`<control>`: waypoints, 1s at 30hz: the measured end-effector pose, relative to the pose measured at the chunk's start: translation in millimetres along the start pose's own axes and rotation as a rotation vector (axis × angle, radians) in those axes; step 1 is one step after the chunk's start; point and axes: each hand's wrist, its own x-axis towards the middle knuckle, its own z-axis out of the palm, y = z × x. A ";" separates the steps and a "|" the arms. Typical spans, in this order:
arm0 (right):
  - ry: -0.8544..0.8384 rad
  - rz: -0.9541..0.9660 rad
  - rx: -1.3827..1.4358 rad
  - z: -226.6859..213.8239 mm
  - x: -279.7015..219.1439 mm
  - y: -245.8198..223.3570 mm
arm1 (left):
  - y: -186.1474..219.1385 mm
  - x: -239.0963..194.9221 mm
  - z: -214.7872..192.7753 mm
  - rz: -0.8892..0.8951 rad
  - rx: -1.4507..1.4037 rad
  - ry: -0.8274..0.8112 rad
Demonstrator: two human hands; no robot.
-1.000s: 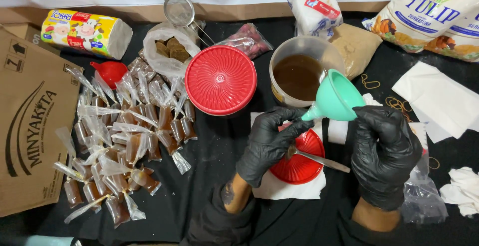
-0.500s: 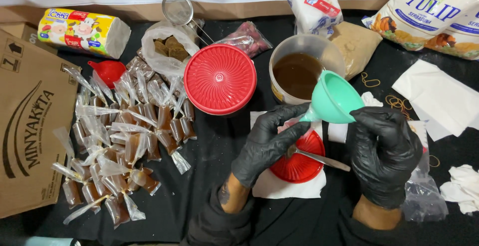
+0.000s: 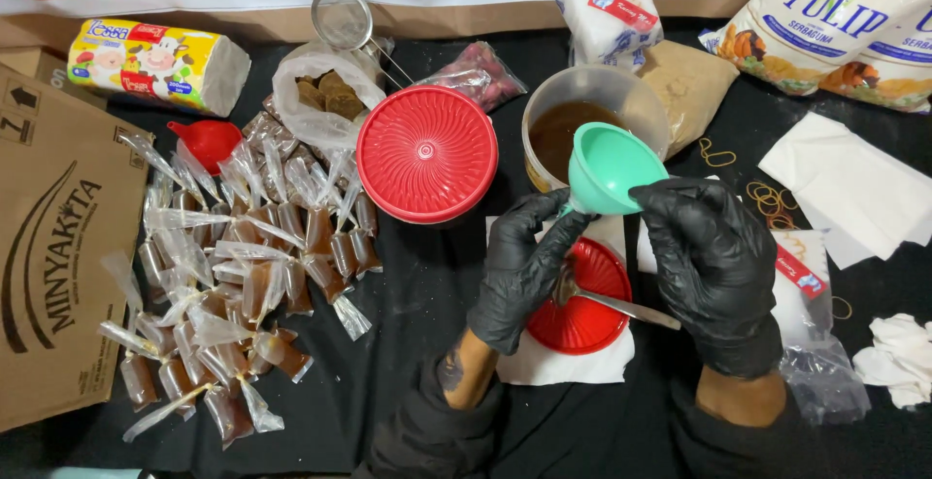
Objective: Filling and sealing small plastic bags with liquid using a funnel and ladle.
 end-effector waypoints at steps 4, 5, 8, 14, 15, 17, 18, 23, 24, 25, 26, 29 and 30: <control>-0.010 0.128 -0.082 -8.8 -23.7 7.6 | -1.7 5.6 -3.4 -0.074 -0.043 0.085; -0.197 0.282 -0.175 -7.2 -39.8 14.6 | 4.3 6.7 -4.4 -0.096 -0.076 0.096; -0.626 0.531 -0.343 9.2 -87.1 34.6 | 8.4 10.7 -6.1 -0.087 -0.118 0.112; -0.773 0.472 -0.621 31.3 -165.9 72.3 | -7.2 11.4 -5.4 0.004 -0.054 0.189; -0.681 0.396 -0.665 33.3 -169.4 75.5 | -5.3 13.2 -4.9 0.032 -0.049 0.185; -0.662 0.620 -0.513 15.0 -138.1 51.8 | -9.5 14.6 -4.8 0.039 -0.036 0.189; -0.638 0.838 -0.353 5.9 -123.1 39.8 | -12.0 14.4 -5.1 0.043 -0.023 0.195; -0.111 1.141 0.348 11.2 -115.7 21.1 | -16.8 19.3 -5.1 0.073 -0.011 0.184; -0.073 0.989 0.361 20.5 -135.1 38.4 | -13.8 20.2 -5.8 0.085 0.006 0.187; -0.069 0.988 0.358 24.5 -134.7 34.8 | -17.8 20.3 -5.0 0.088 0.003 0.185; -0.057 0.751 0.276 28.8 -134.2 31.2 | -21.8 20.6 -4.4 0.077 0.003 0.190; -0.086 0.471 0.208 33.7 -128.5 25.5 | -28.8 20.5 -3.0 0.054 -0.012 0.196; -0.122 0.431 0.223 34.2 -126.2 23.8 | -30.2 20.2 -2.8 0.041 -0.025 0.191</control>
